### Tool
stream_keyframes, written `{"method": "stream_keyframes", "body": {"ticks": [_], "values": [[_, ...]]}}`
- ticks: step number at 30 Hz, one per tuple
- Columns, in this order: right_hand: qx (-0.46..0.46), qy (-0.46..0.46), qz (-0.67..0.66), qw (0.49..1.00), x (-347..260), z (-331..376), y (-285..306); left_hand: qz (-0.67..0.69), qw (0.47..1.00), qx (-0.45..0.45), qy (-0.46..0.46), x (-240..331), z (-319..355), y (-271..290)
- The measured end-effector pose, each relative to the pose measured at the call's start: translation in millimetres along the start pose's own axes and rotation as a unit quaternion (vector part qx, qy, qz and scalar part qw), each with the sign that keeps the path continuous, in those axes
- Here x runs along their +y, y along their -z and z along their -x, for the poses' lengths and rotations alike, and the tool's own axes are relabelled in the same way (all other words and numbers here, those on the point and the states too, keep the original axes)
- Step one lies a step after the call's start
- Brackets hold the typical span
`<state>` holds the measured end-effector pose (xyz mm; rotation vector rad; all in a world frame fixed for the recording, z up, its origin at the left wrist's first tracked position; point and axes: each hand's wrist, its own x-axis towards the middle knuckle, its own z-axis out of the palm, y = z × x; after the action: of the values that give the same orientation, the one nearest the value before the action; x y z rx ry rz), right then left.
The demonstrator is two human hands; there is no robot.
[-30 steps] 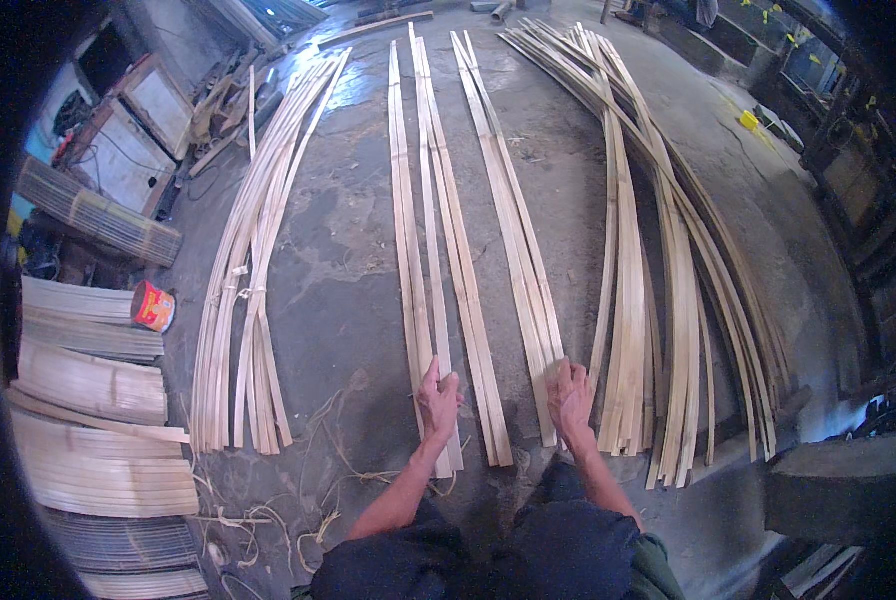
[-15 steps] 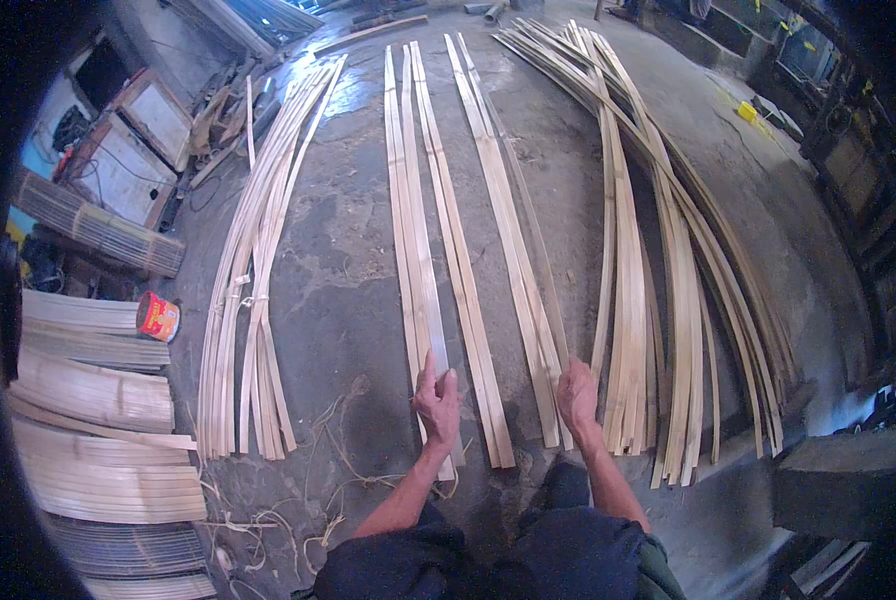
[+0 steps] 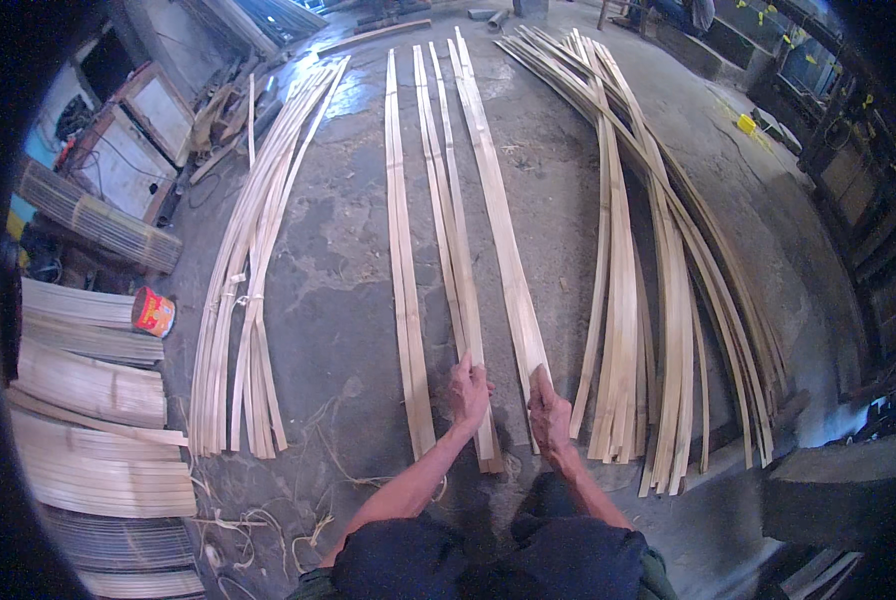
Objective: The person sits on the floor and sorts long, thin wooden strips by picking them up, aligning them, and placing them into a neat stack. The person repeatedly handles the strips, organizing them into a pile.
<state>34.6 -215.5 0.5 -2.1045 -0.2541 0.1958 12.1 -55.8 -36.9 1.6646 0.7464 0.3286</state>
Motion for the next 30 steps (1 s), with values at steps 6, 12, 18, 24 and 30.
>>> {"method": "stream_keyframes", "body": {"ticks": [6, 12, 18, 24, 30], "values": [[-0.024, 0.013, 0.029, 0.999, 19, 6, -17, 0.038, 0.995, -0.069, 0.064, 0, 12, -19], [-0.049, -0.02, 0.016, 0.998, 38, 14, -29, -0.013, 0.998, -0.049, 0.029, 5, 24, -16], [-0.04, -0.033, -0.035, 0.998, 40, 15, -28, -0.067, 0.989, -0.128, 0.032, 7, 19, -11], [-0.038, 0.019, -0.042, 0.998, -7, 19, -19, -0.009, 0.989, -0.144, -0.008, -22, 5, -11], [-0.065, 0.012, -0.035, 0.997, 30, 16, -50, -0.279, 0.938, -0.066, -0.195, 0, 12, 14]]}}
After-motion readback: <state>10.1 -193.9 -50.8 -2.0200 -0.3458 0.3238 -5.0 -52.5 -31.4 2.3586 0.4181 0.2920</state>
